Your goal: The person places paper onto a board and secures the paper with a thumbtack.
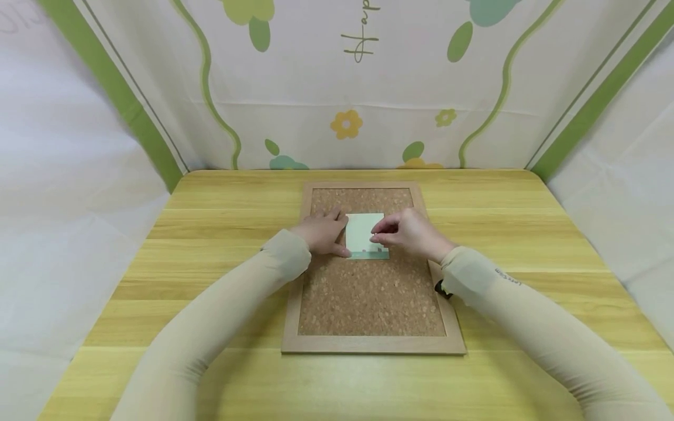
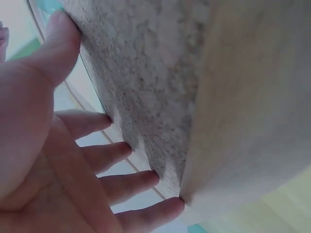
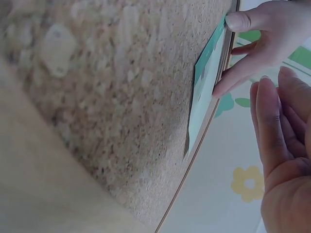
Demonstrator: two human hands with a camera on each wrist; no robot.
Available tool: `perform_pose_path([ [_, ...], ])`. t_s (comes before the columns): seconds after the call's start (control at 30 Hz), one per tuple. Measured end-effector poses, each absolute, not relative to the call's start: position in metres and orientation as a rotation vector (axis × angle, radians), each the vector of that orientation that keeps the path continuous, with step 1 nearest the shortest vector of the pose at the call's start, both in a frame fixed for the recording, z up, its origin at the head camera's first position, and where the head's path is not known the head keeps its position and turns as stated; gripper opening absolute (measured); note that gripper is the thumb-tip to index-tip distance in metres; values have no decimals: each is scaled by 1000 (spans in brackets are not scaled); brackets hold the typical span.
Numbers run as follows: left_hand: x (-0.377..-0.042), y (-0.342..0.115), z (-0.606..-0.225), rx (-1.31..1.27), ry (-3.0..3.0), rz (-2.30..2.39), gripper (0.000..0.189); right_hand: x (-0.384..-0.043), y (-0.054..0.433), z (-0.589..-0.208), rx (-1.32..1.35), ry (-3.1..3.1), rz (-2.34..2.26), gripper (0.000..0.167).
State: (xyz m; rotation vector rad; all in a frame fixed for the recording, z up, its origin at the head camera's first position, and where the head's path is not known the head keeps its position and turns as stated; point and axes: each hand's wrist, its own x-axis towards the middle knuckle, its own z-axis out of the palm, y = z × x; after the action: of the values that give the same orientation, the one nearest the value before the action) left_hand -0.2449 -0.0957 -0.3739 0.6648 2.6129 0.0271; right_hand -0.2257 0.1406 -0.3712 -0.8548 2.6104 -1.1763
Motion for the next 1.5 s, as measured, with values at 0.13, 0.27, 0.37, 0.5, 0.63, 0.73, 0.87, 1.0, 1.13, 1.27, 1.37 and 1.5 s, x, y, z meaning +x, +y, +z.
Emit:
perform_pose_path([
  [0.13,-245,-100,-371,793,2668,124,84,-226,139,-371,-876,2630,-1164,8],
  [0.27,-244,-103,-365,924,2726,312,57,-226,136,-371,-919,2646,-1128,9],
  [0.37,-242,-106,-361,987,2731,382,41,-227,134,-371,-938,2658,-1085,13],
  [0.5,-241,-107,-364,1045,2726,342,26,-227,131,-370,-930,2694,-1030,15],
  [0.63,-239,-105,-369,1041,2728,295,35,-230,129,-367,-876,2727,-1010,8],
  [0.73,-238,-102,-371,1053,2742,226,42,-232,128,-365,-845,2744,-997,8],
  [0.87,-237,-99,-373,1036,2726,122,34,-234,126,-362,-865,2766,-925,18],
  [1.0,-236,-99,-374,991,2713,76,32,-238,124,-359,-872,2760,-836,26],
  [1.13,-235,-99,-376,966,2722,50,34,-245,122,-359,-843,2698,-815,26],
  [1.27,-235,-98,-377,937,2723,30,35,-251,119,-360,-807,2650,-797,24],
  [1.37,-235,-98,-377,922,2714,37,36,-254,116,-360,-788,2626,-784,23],
  [1.5,-235,-98,-376,900,2705,38,38,-256,113,-360,-751,2595,-798,18],
])
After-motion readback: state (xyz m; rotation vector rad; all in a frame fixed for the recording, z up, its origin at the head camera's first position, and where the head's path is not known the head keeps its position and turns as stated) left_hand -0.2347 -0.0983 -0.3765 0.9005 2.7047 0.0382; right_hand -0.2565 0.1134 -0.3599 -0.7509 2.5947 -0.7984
